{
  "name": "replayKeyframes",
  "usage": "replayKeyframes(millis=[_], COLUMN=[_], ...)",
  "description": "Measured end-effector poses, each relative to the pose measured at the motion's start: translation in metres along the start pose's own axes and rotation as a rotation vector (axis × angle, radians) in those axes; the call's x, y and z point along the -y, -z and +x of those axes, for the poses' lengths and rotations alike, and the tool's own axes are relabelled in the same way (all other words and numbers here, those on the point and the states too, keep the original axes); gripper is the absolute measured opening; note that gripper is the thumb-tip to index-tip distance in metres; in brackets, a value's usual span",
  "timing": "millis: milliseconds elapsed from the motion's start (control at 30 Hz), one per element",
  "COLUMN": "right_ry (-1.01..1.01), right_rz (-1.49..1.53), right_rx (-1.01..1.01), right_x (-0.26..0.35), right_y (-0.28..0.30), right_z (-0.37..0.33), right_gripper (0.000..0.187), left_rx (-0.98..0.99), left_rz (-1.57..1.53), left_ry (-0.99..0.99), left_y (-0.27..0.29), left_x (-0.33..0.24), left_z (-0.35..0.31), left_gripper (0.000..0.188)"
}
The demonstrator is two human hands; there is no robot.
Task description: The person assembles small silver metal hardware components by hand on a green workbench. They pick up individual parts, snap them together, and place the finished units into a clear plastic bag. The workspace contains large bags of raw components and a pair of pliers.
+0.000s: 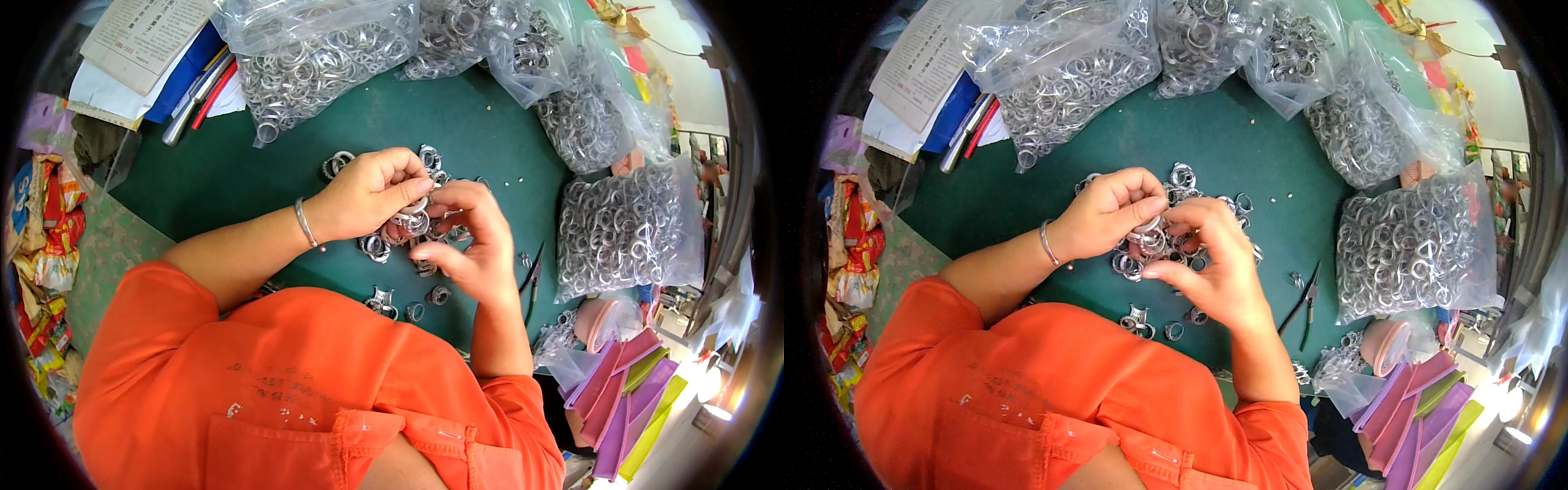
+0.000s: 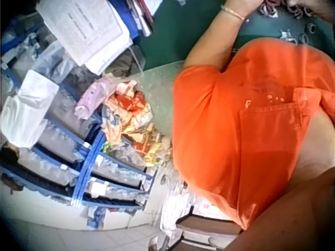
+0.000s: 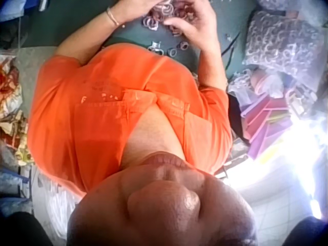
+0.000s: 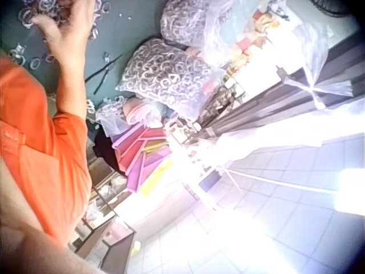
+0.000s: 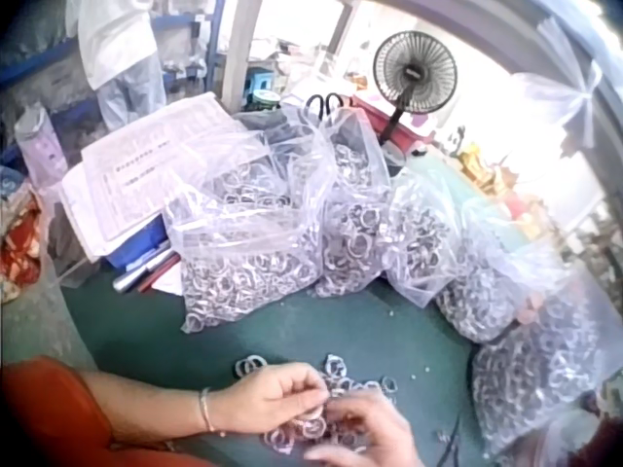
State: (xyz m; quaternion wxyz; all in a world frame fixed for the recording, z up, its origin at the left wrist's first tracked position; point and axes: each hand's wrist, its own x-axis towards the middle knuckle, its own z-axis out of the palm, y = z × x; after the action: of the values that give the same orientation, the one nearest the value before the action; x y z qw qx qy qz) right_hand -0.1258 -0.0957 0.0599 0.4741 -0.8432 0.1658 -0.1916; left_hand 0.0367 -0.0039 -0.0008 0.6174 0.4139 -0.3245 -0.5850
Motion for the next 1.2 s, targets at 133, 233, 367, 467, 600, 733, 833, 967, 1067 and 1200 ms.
replayKeyframes(millis=[133,233,367,467,600,733,833,967,1067,1200], right_ry=[0.004,-0.042,0.013,-0.041,-0.018,-0.078,-0.083,0.008,0.087,-0.364], right_rz=[-0.024,0.033,-0.237,-0.494,-0.659,-0.559,-0.636,-0.594,-0.535,0.401], right_rx=[-0.099,-0.184,-0.04,0.04,0.071,0.055,-0.005,-0.107,-0.247,-0.461], right_x=[-0.01,-0.005,-0.006,-0.006,-0.019,-0.023,-0.019,-0.023,-0.034,-0.018], right_y=[-0.012,-0.002,0.032,0.025,-0.001,-0.003,-0.01,-0.011,-0.004,0.02], right_z=[-0.007,-0.007,-0.01,-0.014,-0.024,-0.032,-0.036,-0.037,-0.04,-0.04], right_gripper=[0.032,0.02,0.03,0.052,0.073,0.063,0.056,0.051,0.041,0.03], left_rx=[-0.121,-0.215,-0.258,-0.133,-0.029,0.005,-0.012,-0.091,-0.152,-0.065], left_rz=[0.547,0.743,1.29,1.424,1.131,0.679,0.352,0.64,0.535,1.114], left_ry=[-0.32,-0.481,-0.459,-0.263,-0.179,-0.064,0.008,-0.108,-0.26,-0.236], left_y=[-0.002,0.007,0.034,0.05,0.045,0.025,0.022,0.025,0.02,0.022], left_x=[-0.009,-0.026,-0.052,-0.046,-0.04,-0.046,-0.054,-0.045,-0.037,-0.042], left_z=[-0.003,-0.002,-0.018,-0.03,-0.028,-0.027,-0.025,-0.017,-0.014,-0.014], left_gripper=[0.008,0.007,0.029,0.034,0.03,0.022,0.02,0.024,0.028,0.029])
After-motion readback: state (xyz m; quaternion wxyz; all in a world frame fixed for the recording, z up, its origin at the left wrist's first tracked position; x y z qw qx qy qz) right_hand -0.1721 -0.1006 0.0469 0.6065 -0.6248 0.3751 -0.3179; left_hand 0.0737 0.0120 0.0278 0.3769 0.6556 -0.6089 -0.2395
